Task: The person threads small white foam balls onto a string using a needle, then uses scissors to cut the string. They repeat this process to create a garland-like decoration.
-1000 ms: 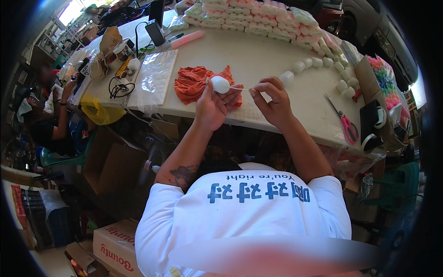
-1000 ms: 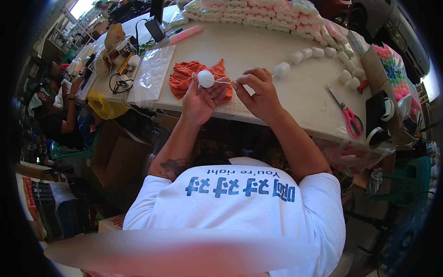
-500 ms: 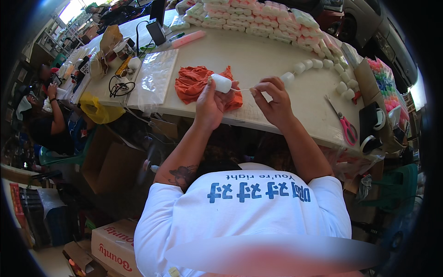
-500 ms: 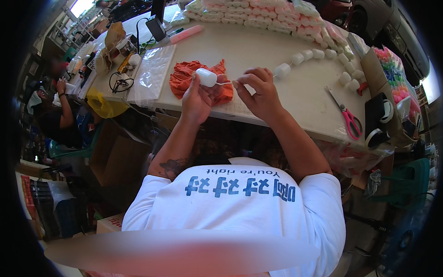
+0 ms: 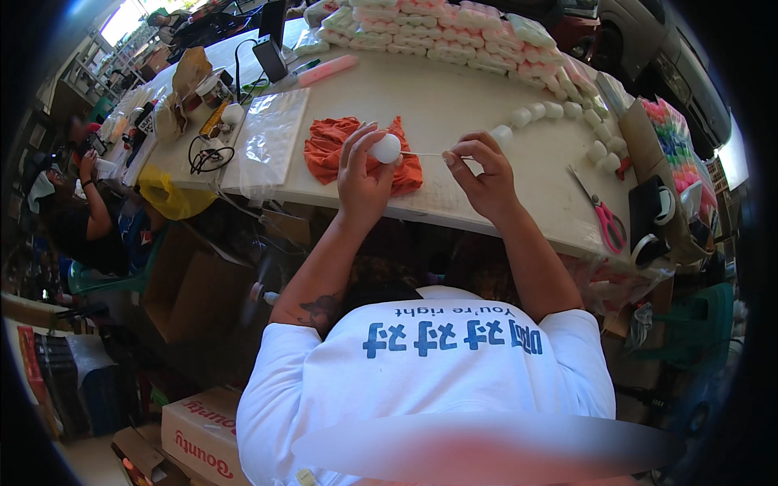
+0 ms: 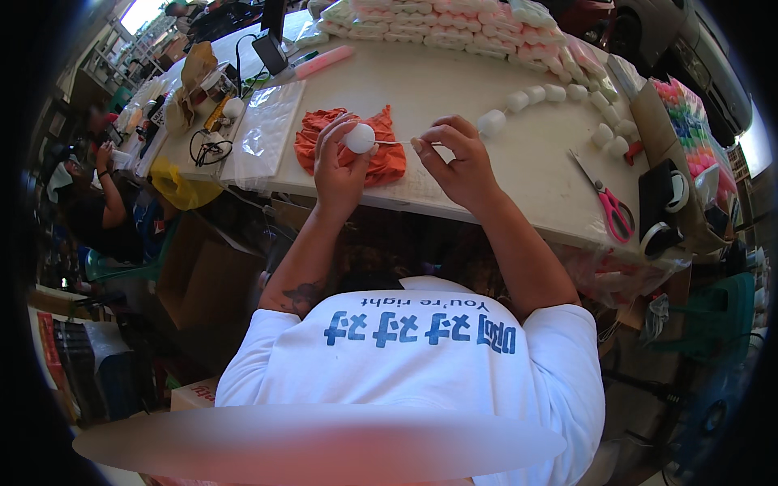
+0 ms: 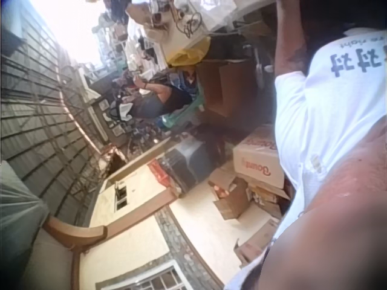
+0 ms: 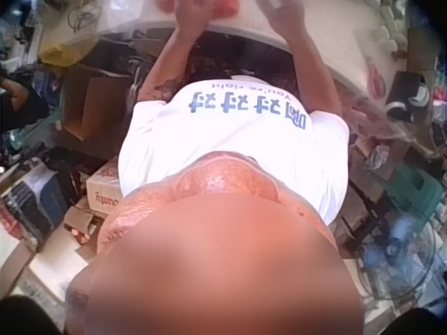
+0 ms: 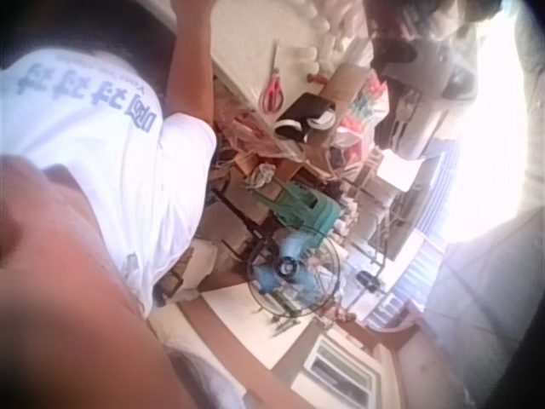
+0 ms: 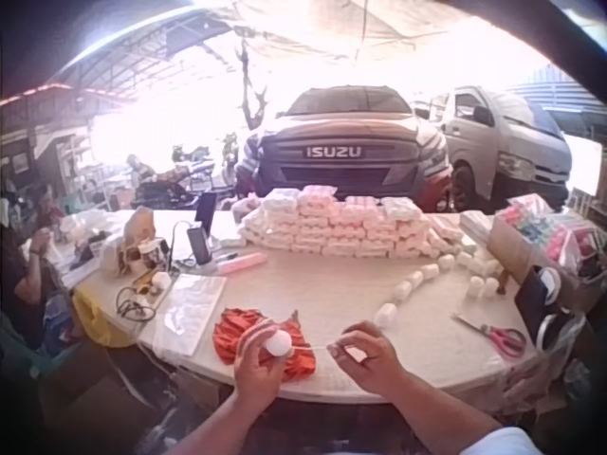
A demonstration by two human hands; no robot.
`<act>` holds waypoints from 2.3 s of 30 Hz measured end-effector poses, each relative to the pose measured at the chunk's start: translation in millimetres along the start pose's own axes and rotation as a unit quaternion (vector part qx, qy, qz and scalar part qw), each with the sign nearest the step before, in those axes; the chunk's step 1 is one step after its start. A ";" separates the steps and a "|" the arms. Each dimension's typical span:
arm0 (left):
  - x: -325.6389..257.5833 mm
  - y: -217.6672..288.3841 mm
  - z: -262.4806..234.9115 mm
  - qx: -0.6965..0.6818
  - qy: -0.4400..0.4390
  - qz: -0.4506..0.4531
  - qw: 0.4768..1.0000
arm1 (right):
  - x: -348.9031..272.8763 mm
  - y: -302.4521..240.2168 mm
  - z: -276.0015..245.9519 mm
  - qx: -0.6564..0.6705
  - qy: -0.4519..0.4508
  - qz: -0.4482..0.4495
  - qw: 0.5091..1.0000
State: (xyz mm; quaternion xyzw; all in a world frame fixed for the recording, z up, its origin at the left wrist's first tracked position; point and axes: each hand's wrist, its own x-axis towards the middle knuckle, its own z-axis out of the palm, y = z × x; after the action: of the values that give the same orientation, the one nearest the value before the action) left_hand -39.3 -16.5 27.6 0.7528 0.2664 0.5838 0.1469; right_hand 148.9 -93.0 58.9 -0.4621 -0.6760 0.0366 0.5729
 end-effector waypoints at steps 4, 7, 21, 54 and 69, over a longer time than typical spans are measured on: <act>0.2 0.4 0.8 0.015 0.000 0.009 1.000 | -0.7 1.3 0.4 -0.033 0.004 -0.010 0.999; 0.3 1.3 1.1 0.032 0.000 0.026 0.999 | -0.7 1.8 0.5 -0.052 0.007 -0.034 0.998; -3.0 11.8 3.5 0.037 -0.079 0.041 0.995 | -6.9 4.2 4.3 -0.039 -0.056 0.047 0.997; -1.5 -27.1 -5.9 -0.600 0.031 -0.487 0.634 | -3.4 5.0 -2.6 -0.038 0.035 0.022 0.998; -5.7 -14.2 3.0 -0.637 0.006 -0.491 0.594 | -1.8 6.2 3.9 -0.082 0.040 -0.059 0.994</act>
State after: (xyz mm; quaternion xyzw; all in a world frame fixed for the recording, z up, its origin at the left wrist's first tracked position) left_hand -40.7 -8.0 14.6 0.2192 0.1573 0.4490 0.8518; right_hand 149.2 -88.8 52.6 -0.4677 -0.6795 -0.0710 0.5608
